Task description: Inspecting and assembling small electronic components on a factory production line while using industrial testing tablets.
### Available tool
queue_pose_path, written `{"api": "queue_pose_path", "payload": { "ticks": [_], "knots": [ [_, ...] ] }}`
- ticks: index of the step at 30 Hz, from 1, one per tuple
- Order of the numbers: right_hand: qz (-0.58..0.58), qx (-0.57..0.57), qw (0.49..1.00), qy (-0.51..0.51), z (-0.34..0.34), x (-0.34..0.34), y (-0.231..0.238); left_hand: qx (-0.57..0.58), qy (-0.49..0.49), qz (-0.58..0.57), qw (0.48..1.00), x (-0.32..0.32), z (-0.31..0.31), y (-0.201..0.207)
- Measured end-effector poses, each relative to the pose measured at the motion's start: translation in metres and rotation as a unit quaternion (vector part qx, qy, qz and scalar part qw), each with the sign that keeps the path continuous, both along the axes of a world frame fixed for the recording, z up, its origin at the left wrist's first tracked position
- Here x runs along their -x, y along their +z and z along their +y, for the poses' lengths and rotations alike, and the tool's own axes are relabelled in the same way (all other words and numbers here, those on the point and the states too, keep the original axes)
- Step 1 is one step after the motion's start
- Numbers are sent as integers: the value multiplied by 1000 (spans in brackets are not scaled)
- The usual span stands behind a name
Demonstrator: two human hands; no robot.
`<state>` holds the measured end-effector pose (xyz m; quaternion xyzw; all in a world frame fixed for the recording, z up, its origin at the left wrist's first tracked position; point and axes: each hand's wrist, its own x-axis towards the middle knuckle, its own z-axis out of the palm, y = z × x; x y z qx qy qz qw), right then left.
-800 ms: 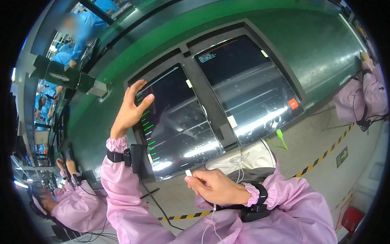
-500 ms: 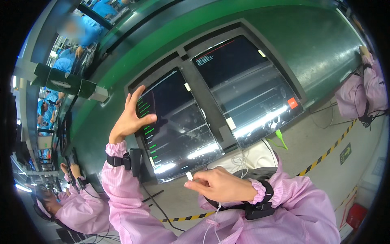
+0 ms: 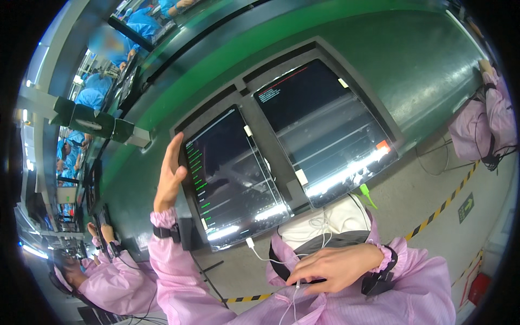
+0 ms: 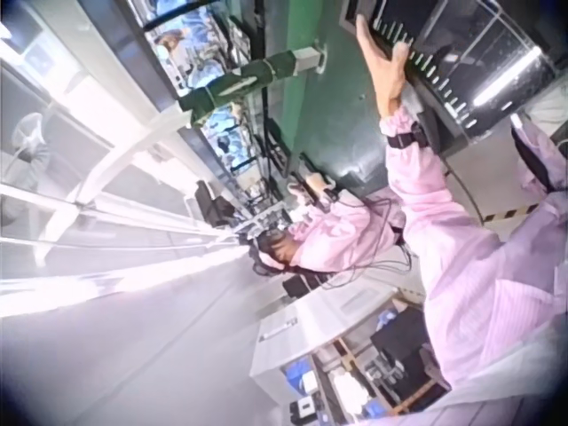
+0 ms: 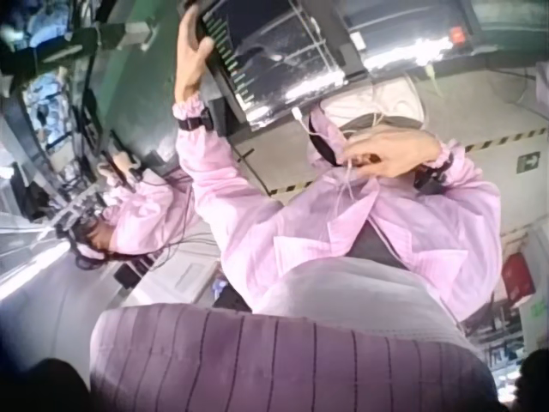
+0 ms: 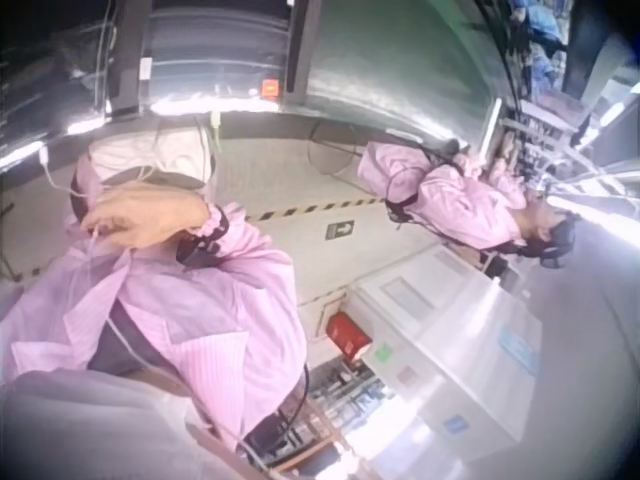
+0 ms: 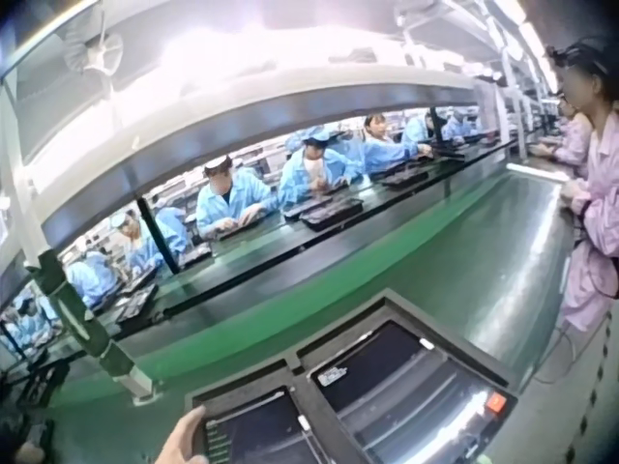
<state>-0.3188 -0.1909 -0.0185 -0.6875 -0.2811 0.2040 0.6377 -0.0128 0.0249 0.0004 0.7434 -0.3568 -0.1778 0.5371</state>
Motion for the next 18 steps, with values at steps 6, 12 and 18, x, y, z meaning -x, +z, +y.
{"api": "queue_pose_path", "payload": {
  "ticks": [6, 12, 18],
  "knots": [
    [-166, -12, 979, -113, 7, -3, -9, 83, 98, 22, 992, 70, 12, -8],
    [-114, -10, 966, -231, 6, -3, -4, 81, 177, 51, 979, 130, 31, -23],
    [-153, -16, 951, -267, 2, -7, -2, 77, 195, 73, 975, 141, 28, -20]
  ]
}}
